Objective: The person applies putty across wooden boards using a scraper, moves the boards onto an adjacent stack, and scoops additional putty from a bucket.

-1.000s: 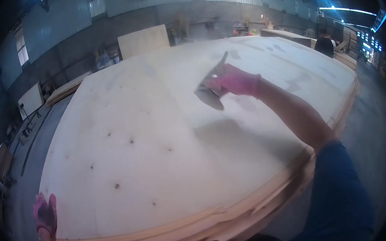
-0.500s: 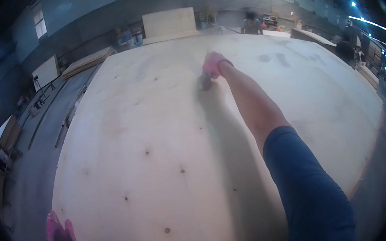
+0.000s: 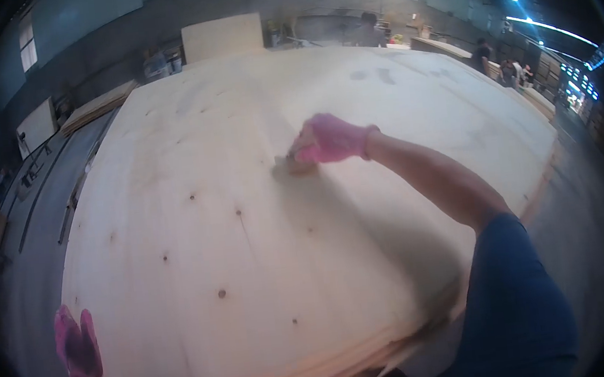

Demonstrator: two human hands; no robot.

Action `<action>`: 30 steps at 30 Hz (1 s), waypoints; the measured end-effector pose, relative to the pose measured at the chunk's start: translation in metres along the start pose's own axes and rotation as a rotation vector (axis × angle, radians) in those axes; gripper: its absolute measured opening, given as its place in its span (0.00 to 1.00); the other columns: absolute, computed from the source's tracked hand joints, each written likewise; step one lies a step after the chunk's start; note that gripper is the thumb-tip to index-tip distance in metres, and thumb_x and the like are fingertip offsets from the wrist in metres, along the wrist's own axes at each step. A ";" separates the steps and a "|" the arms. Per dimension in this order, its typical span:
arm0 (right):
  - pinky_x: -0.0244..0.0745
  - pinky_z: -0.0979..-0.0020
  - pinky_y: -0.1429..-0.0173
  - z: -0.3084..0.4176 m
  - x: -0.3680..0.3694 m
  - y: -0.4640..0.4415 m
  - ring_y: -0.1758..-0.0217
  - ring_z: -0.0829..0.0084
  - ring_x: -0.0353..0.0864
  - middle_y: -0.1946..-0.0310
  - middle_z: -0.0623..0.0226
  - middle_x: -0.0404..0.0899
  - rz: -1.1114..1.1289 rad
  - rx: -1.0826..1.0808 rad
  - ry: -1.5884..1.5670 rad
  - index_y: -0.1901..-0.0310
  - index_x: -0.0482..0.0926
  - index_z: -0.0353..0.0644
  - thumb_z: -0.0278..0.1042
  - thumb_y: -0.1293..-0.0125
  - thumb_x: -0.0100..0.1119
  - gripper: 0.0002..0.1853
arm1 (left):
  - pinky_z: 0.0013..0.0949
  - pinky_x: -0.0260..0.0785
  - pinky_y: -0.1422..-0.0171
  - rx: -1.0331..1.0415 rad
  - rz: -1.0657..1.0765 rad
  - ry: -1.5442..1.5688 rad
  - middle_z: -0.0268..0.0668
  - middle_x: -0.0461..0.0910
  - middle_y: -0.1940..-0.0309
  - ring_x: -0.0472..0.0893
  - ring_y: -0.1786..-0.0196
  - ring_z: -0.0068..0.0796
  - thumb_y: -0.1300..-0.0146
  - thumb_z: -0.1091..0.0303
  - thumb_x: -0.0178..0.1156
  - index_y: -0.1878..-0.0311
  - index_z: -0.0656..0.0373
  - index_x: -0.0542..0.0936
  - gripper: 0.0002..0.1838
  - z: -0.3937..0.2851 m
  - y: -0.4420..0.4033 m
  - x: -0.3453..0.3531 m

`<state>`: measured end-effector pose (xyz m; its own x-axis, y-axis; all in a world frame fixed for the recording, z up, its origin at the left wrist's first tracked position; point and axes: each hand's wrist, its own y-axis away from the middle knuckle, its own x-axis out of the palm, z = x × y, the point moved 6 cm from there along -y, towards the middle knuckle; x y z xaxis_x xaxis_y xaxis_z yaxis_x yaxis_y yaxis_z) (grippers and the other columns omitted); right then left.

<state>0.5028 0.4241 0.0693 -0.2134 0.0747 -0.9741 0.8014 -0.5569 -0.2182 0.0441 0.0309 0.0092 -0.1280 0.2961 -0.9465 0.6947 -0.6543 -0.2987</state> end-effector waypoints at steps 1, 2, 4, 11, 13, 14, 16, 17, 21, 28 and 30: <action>0.79 0.59 0.46 0.021 -0.004 0.027 0.55 0.52 0.85 0.59 0.57 0.87 -0.018 -0.030 -0.008 0.51 0.88 0.48 0.41 0.38 0.64 0.15 | 0.41 0.59 0.22 0.055 -0.010 0.015 0.56 0.68 0.30 0.67 0.27 0.50 0.22 0.56 0.49 0.28 0.71 0.64 0.31 0.002 0.002 -0.003; 0.79 0.59 0.48 0.039 -0.007 0.052 0.56 0.52 0.85 0.59 0.57 0.87 -0.037 -0.021 0.028 0.52 0.88 0.48 0.41 0.37 0.65 0.14 | 0.42 0.61 0.23 0.112 -0.016 0.024 0.57 0.69 0.31 0.68 0.28 0.51 0.22 0.57 0.50 0.28 0.72 0.65 0.30 0.007 0.003 -0.005; 0.80 0.61 0.52 0.076 -0.017 0.099 0.59 0.53 0.86 0.61 0.59 0.87 -0.073 -0.005 0.106 0.54 0.89 0.50 0.42 0.37 0.65 0.13 | 0.43 0.64 0.27 0.248 -0.012 0.074 0.58 0.71 0.33 0.71 0.31 0.53 0.22 0.58 0.50 0.30 0.73 0.66 0.28 0.023 0.004 -0.007; 0.81 0.61 0.54 0.098 -0.034 0.147 0.62 0.53 0.87 0.66 0.56 0.87 -0.097 0.099 0.012 0.64 0.89 0.46 0.44 0.40 0.66 0.12 | 0.44 0.72 0.41 0.328 0.119 0.404 0.58 0.77 0.43 0.79 0.44 0.55 0.21 0.61 0.49 0.33 0.68 0.68 0.23 0.086 0.002 0.002; 0.78 0.63 0.60 0.077 -0.033 0.118 0.69 0.58 0.83 0.68 0.54 0.86 -0.107 0.303 0.052 0.62 0.87 0.40 0.41 0.41 0.67 0.12 | 0.45 0.72 0.44 0.375 0.099 0.436 0.57 0.78 0.45 0.79 0.46 0.56 0.21 0.61 0.48 0.33 0.67 0.68 0.22 0.090 -0.001 0.003; 0.77 0.65 0.61 0.068 -0.027 0.108 0.70 0.61 0.84 0.70 0.54 0.86 -0.202 0.241 0.034 0.62 0.86 0.35 0.40 0.42 0.68 0.15 | 0.46 0.71 0.44 0.430 0.058 0.432 0.56 0.78 0.45 0.79 0.46 0.57 0.21 0.60 0.48 0.33 0.66 0.69 0.22 0.108 -0.011 0.014; 0.78 0.65 0.61 0.095 -0.028 0.126 0.69 0.65 0.85 0.69 0.55 0.87 -0.081 0.304 -0.116 0.62 0.86 0.34 0.39 0.41 0.69 0.15 | 0.47 0.70 0.45 0.463 0.073 0.480 0.55 0.79 0.46 0.79 0.47 0.57 0.21 0.59 0.47 0.33 0.65 0.69 0.22 0.109 -0.011 0.024; 0.78 0.65 0.61 0.110 -0.033 0.137 0.68 0.66 0.85 0.68 0.56 0.87 -0.025 0.329 -0.177 0.60 0.86 0.34 0.39 0.41 0.69 0.15 | 0.47 0.70 0.45 0.440 0.108 0.535 0.55 0.79 0.46 0.79 0.47 0.57 0.21 0.59 0.47 0.33 0.65 0.69 0.22 0.102 -0.007 0.015; 0.81 0.66 0.57 0.163 -0.040 0.208 0.65 0.66 0.88 0.62 0.61 0.89 -0.054 0.094 -0.495 0.55 0.90 0.47 0.35 0.41 0.70 0.12 | 0.47 0.70 0.44 0.390 0.184 0.737 0.55 0.79 0.49 0.79 0.48 0.57 0.21 0.58 0.46 0.36 0.64 0.70 0.21 0.096 -0.013 0.018; 0.82 0.69 0.57 0.263 -0.027 0.178 0.66 0.67 0.88 0.66 0.55 0.88 -0.068 0.207 -0.196 0.55 0.87 0.36 0.30 0.37 0.67 0.11 | 0.45 0.68 0.37 0.595 0.225 0.529 0.54 0.76 0.47 0.77 0.45 0.53 0.21 0.59 0.47 0.36 0.66 0.68 0.21 0.085 0.004 -0.007; 0.81 0.66 0.56 0.312 -0.028 0.142 0.63 0.61 0.88 0.66 0.53 0.87 -0.051 0.249 -0.372 0.60 0.87 0.35 0.35 0.38 0.68 0.12 | 0.43 0.65 0.34 0.612 0.345 0.672 0.54 0.73 0.42 0.75 0.41 0.50 0.22 0.60 0.47 0.33 0.67 0.66 0.24 0.086 0.009 -0.015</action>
<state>0.4480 0.0853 0.0840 -0.4721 -0.1703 -0.8649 0.6355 -0.7458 -0.2001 -0.0085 -0.0397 0.0101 0.5768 0.2314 -0.7834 0.1059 -0.9721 -0.2092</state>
